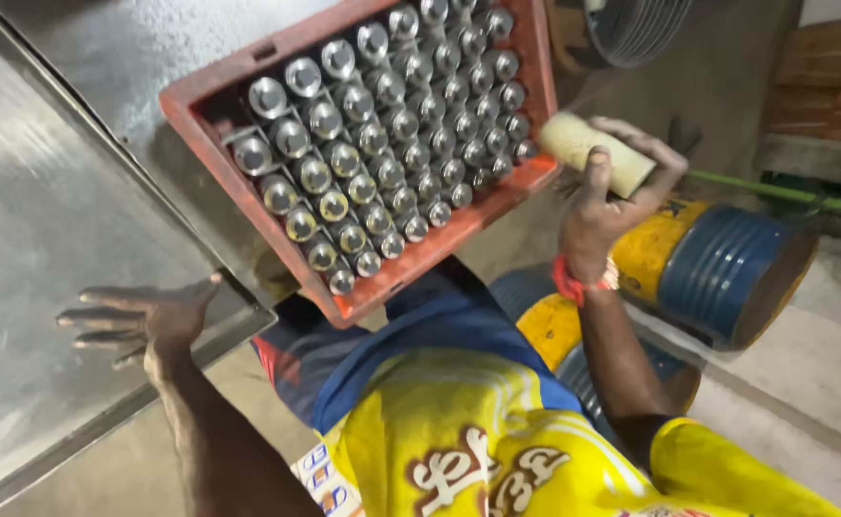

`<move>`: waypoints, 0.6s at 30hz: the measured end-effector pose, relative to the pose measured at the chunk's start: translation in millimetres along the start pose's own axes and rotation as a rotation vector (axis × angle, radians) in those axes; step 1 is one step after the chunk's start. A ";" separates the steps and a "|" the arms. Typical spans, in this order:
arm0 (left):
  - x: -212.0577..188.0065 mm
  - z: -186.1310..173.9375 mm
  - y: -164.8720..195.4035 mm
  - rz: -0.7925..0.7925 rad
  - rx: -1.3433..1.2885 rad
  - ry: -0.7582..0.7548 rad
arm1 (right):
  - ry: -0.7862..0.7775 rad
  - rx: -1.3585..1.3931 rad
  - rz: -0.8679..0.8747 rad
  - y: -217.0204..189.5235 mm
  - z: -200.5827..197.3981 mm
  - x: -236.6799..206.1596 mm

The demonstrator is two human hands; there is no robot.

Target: The person wipes the tops of many small metal caps arranged in a red plastic tray using a white cylindrical tool. They then pick up several caps by hand and place them into a metal container. The person repeats the wiping and picking process across the tray.

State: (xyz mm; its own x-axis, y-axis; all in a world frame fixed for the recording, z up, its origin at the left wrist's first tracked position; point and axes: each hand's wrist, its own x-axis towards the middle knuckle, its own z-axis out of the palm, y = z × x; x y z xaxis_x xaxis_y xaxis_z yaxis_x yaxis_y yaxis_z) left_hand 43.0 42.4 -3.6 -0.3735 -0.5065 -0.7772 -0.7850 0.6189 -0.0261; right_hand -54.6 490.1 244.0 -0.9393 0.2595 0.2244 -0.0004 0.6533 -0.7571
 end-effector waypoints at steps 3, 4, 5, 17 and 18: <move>-0.8 0.0 4.1 0.043 -0.022 -0.011 | -0.111 -0.544 -0.202 6.4 -3.3 10.3; 0.5 -1.1 4.6 0.066 -0.043 -0.008 | -0.110 -0.348 0.004 8.9 -4.6 11.8; 0.4 -0.4 4.6 0.069 -0.081 0.003 | -0.127 -0.132 0.188 12.2 -3.9 13.0; 0.9 -11.5 13.3 -0.040 0.029 -0.011 | -0.132 -0.041 0.227 42.9 -9.3 27.3; -2.0 -12.6 13.7 -0.029 0.032 -0.021 | -0.135 -0.108 0.220 43.3 -10.9 29.2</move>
State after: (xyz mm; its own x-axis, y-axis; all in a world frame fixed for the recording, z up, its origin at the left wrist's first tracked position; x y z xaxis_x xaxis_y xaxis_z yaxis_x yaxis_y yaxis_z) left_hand 26.8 44.3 5.5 -0.3399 -0.5121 -0.7888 -0.7791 0.6231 -0.0688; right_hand -78.3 533.7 224.5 -0.9499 0.3114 -0.0270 0.2384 0.6658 -0.7070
